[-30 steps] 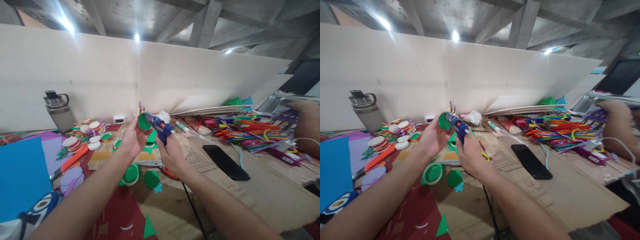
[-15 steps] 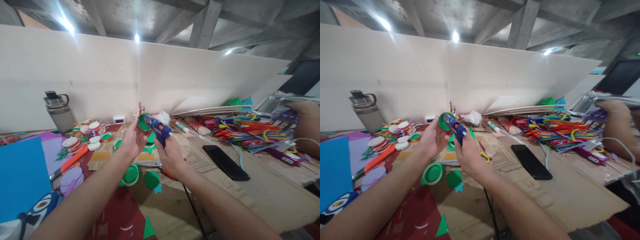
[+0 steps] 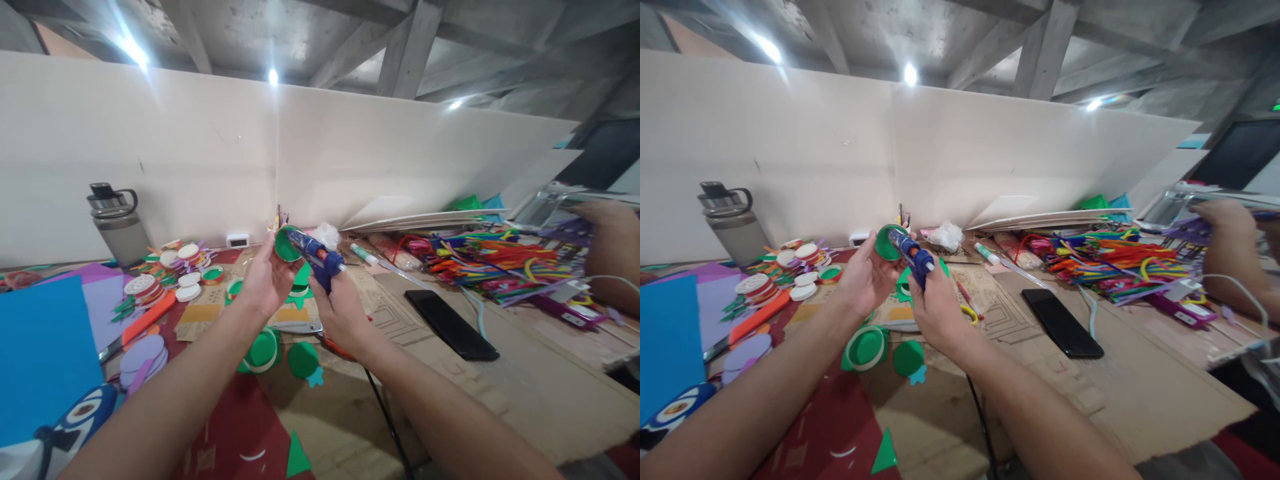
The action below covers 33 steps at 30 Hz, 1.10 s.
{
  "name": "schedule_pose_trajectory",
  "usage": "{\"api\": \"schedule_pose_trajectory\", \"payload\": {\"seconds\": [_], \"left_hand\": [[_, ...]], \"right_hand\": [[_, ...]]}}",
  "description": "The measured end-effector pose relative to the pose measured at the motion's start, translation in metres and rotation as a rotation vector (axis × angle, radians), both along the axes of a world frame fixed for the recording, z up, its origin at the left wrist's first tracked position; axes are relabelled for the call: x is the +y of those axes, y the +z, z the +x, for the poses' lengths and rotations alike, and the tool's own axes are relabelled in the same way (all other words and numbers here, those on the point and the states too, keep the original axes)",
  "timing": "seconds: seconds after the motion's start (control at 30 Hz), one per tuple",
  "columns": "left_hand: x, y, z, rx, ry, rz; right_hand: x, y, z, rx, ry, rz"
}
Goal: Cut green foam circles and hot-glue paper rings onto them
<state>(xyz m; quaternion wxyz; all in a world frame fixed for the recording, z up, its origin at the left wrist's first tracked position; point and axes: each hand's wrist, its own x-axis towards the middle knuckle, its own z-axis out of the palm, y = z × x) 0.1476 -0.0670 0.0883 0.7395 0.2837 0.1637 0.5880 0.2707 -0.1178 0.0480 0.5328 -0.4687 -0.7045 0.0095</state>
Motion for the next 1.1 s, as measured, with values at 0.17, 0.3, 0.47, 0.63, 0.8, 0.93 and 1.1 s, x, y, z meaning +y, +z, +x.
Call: {"api": "schedule_pose_trajectory", "payload": {"seconds": [0.17, 0.3, 0.47, 0.63, 0.8, 0.93, 1.1], "left_hand": [[-0.0014, 0.0014, -0.0002, -0.02, 0.022, -0.005], [-0.0032, 0.0029, 0.0002, -0.027, 0.052, -0.022], [-0.0025, 0.002, 0.0005, -0.027, 0.06, -0.004], [-0.002, 0.0009, 0.0016, -0.046, 0.097, -0.012], [-0.0033, 0.001, 0.0026, -0.06, 0.101, 0.031], [-0.0055, 0.0017, 0.0032, -0.039, 0.07, 0.076], [-0.007, 0.003, 0.004, -0.04, 0.088, 0.066]], "right_hand": [[-0.0012, 0.0002, 0.0012, 0.006, -0.045, -0.02], [-0.0003, -0.0017, 0.0004, 0.001, -0.067, -0.012], [0.0005, -0.0032, -0.0009, 0.0, -0.078, 0.003], [-0.001, -0.0021, -0.0015, -0.013, -0.071, 0.013], [-0.0014, -0.0029, -0.0021, -0.025, -0.076, 0.044], [-0.0006, -0.0042, -0.002, -0.049, -0.082, 0.06], [-0.0001, -0.0038, -0.0017, -0.035, -0.077, 0.049]]}}
